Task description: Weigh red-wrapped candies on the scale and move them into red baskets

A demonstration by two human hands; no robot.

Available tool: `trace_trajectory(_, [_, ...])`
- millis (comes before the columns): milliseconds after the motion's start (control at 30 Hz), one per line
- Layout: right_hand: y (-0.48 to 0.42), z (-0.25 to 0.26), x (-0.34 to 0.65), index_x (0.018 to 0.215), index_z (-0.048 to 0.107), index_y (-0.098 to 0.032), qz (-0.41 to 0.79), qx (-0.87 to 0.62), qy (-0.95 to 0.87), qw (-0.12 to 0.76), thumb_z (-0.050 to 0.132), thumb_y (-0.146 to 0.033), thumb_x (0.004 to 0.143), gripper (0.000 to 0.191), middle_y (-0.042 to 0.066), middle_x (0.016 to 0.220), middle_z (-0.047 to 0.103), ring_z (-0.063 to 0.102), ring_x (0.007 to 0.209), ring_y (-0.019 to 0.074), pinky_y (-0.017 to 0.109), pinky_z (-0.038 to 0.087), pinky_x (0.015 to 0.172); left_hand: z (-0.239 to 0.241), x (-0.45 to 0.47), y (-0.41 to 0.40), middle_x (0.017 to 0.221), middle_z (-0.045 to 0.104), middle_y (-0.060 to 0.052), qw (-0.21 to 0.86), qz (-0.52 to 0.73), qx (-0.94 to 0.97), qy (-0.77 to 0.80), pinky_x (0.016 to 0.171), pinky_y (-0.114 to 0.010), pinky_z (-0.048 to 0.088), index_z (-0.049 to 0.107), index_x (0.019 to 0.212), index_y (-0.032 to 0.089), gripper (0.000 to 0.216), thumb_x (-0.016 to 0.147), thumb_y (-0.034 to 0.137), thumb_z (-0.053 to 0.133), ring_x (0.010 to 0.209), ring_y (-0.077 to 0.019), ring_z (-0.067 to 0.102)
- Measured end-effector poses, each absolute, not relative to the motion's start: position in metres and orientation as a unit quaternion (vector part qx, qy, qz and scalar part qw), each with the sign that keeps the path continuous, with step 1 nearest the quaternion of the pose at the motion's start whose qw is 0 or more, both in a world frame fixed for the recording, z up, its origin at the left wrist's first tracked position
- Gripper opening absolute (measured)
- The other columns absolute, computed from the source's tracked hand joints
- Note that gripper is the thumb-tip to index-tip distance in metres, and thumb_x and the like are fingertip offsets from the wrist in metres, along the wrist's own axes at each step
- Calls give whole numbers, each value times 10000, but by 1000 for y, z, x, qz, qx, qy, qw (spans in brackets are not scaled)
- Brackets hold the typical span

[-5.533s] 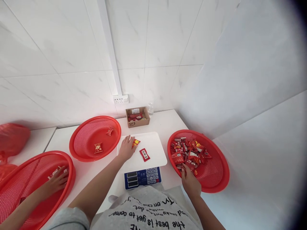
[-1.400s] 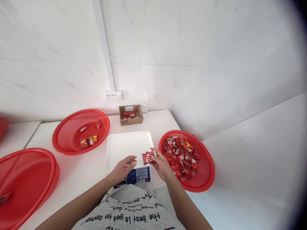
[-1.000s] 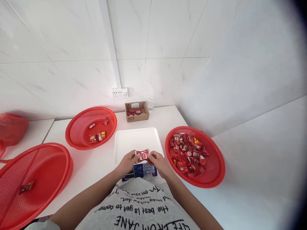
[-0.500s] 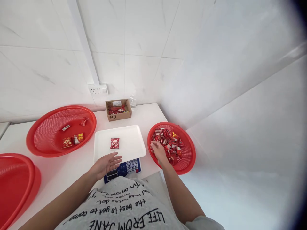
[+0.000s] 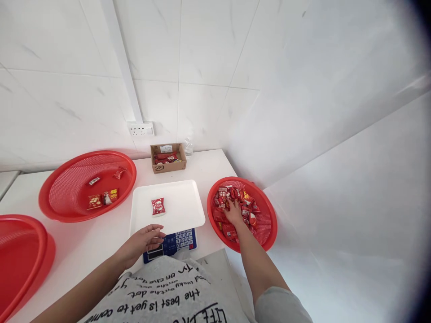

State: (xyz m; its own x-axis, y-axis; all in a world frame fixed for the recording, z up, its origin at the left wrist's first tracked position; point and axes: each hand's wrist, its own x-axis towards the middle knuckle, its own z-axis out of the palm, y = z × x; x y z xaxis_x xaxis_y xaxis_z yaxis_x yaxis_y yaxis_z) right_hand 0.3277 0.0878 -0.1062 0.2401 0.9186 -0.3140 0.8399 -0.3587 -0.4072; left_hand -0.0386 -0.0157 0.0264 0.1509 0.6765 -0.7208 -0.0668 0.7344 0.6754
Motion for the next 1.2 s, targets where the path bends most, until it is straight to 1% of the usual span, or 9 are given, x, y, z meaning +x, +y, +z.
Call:
trace_trajectory(100, [82, -106, 329, 1345, 420, -157, 239, -770, -588, 68, 502, -263, 785, 575, 128, 1504, 196, 248, 1351, 290, 399, 251, 1062, 24, -38, -17, 934, 667, -95, 713, 264, 249, 600, 852, -366, 466, 585, 973, 164, 478, 623, 467, 704, 873, -212, 637])
trace_trajectory(200, [70, -101, 329, 1293, 478, -169, 248, -736, -624, 81, 479, -212, 789, 506, 107, 1425, 374, 339, 1302, 239, 356, 264, 1054, 21, -35, -16, 911, 671, -88, 714, 261, 246, 601, 837, -364, 471, 591, 953, 170, 463, 614, 459, 714, 849, -207, 638])
trace_trajectory(333, [49, -95, 326, 1014, 662, -202, 292, -692, -656, 69, 526, -227, 766, 284, 69, 1174, 612, 522, 1115, 214, 306, 362, 955, 20, -32, -15, 912, 668, -81, 715, 258, 251, 600, 828, -350, 475, 590, 957, 174, 457, 623, 465, 704, 838, -196, 634])
trace_trajectory(433, [42, -91, 332, 877, 683, -201, 321, -683, -654, 57, 518, -249, 772, 201, 53, 953, 687, 616, 892, 195, 280, 437, 808, 18, -32, -15, 916, 664, -78, 714, 254, 256, 600, 821, -338, 477, 585, 966, 175, 460, 631, 470, 695, 837, -190, 631])
trace_trajectory(567, [58, -89, 346, 1096, 609, -181, 302, -719, -622, 68, 428, -279, 836, 332, 80, 1102, 646, 591, 1002, 200, 286, 423, 858, 14, -32, -15, 924, 659, -81, 714, 251, 249, 604, 808, -323, 480, 586, 971, 175, 456, 637, 464, 697, 836, -184, 629])
trace_trajectory(733, [92, -98, 349, 1379, 342, -137, 279, -764, -580, 43, 429, -246, 824, 572, 132, 1407, 397, 368, 1290, 225, 320, 293, 1026, 15, -32, -15, 924, 661, -79, 706, 246, 257, 612, 804, -332, 484, 599, 967, 182, 430, 649, 457, 689, 844, -196, 636])
trace_trajectory(900, [108, -115, 338, 1458, 123, -196, 288, -802, -523, -26, 483, -389, 800, 775, 170, 1513, 102, 186, 1361, 347, 488, 218, 1045, 22, -34, -16, 904, 663, -69, 689, 251, 259, 629, 816, -342, 477, 596, 949, 183, 445, 619, 465, 696, 846, -200, 624])
trace_trajectory(1067, [109, -121, 336, 1448, 77, -307, 286, -822, -491, -44, 518, -428, 767, 821, 144, 1498, 101, 221, 1322, 402, 574, 265, 973, 24, -38, -17, 911, 658, -76, 683, 251, 253, 637, 813, -330, 470, 587, 960, 175, 478, 608, 482, 694, 852, -201, 613])
trace_trajectory(1200, [103, -121, 333, 1386, 290, -311, 266, -832, -484, 54, 529, -329, 770, 661, 126, 1424, 271, 284, 1281, 381, 571, 260, 973, 24, -35, -17, 926, 652, -82, 684, 241, 258, 638, 811, -326, 466, 583, 971, 169, 480, 615, 474, 689, 862, -202, 607])
